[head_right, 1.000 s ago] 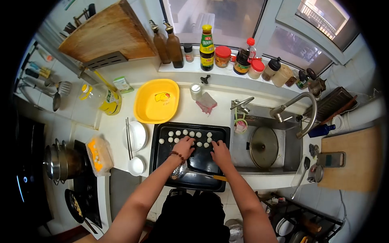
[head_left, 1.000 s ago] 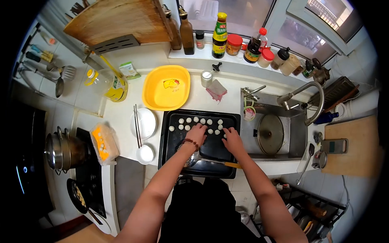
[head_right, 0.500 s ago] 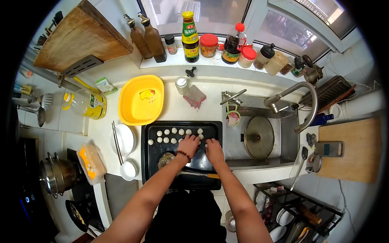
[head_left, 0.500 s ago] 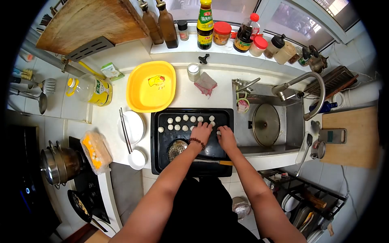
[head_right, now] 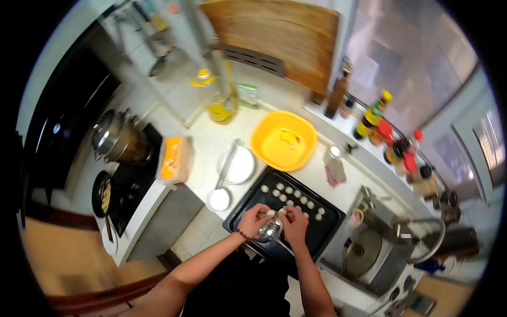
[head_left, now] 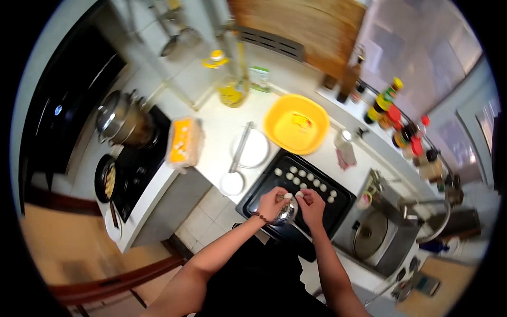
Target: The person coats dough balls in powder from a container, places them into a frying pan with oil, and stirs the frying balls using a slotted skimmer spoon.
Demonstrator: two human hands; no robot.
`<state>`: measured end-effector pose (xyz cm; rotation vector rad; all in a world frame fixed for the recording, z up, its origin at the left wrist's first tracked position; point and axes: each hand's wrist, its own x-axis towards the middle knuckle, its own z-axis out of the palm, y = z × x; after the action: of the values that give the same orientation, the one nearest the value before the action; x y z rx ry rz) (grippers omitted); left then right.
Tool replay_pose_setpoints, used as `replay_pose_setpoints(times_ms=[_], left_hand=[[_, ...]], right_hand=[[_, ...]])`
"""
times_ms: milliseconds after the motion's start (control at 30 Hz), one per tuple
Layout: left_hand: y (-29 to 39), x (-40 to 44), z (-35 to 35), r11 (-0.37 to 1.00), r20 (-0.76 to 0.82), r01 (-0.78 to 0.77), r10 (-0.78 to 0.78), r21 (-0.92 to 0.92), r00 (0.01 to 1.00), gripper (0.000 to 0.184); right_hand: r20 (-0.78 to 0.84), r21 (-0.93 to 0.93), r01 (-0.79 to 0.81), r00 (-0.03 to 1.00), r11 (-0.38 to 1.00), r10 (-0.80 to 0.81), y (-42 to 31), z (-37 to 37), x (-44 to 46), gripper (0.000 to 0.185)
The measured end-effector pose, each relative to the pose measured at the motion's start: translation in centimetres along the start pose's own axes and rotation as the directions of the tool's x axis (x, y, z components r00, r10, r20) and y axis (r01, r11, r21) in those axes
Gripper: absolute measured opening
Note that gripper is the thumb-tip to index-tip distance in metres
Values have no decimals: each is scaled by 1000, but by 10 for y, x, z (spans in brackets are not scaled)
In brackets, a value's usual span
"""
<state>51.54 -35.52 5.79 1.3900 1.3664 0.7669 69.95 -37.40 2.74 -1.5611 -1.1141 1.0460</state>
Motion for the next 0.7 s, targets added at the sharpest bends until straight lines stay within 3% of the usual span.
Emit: replay_pose_setpoints(times_ms=[67,133,200,300,333,400,533,633,700], left_hand=[[-38,-12,-42,947,-51,89,-110,-309,993,31],[-41,-31,-98,976,-197,50,-92,-210,976,38],[-46,-43,-154,987,-379,40,-96,-155,920,40],[-58,-53,-245,998,-500,26,-55,-65,864,42],[-60,-54,-277,997,-509,23,-59,-76,859,42],[-65,-51,-338,990,-546,79,-4,115,838,36],[-100,-16,-439,956,-535,76,91,282,840,33],[-112,15,-479,897,-403,62,134,438,905,32],[-123,33,-491,896,-362,63,113,440,925,32]], right_hand=[[116,126,68,990,990,-83,-24,44,6,25],[230,145,54,969,988,-87,-76,82,6,28],[311,120,187,926,975,-216,-93,123,13,29],[428,82,282,856,956,-290,-131,190,19,28],[458,54,352,823,934,-336,-142,215,22,29],[510,20,355,801,935,-315,-165,268,31,29],[564,-131,475,757,870,-329,-193,383,56,28],[586,-303,547,753,781,-300,-197,451,77,28],[603,-352,603,731,716,-320,-188,484,94,27]])
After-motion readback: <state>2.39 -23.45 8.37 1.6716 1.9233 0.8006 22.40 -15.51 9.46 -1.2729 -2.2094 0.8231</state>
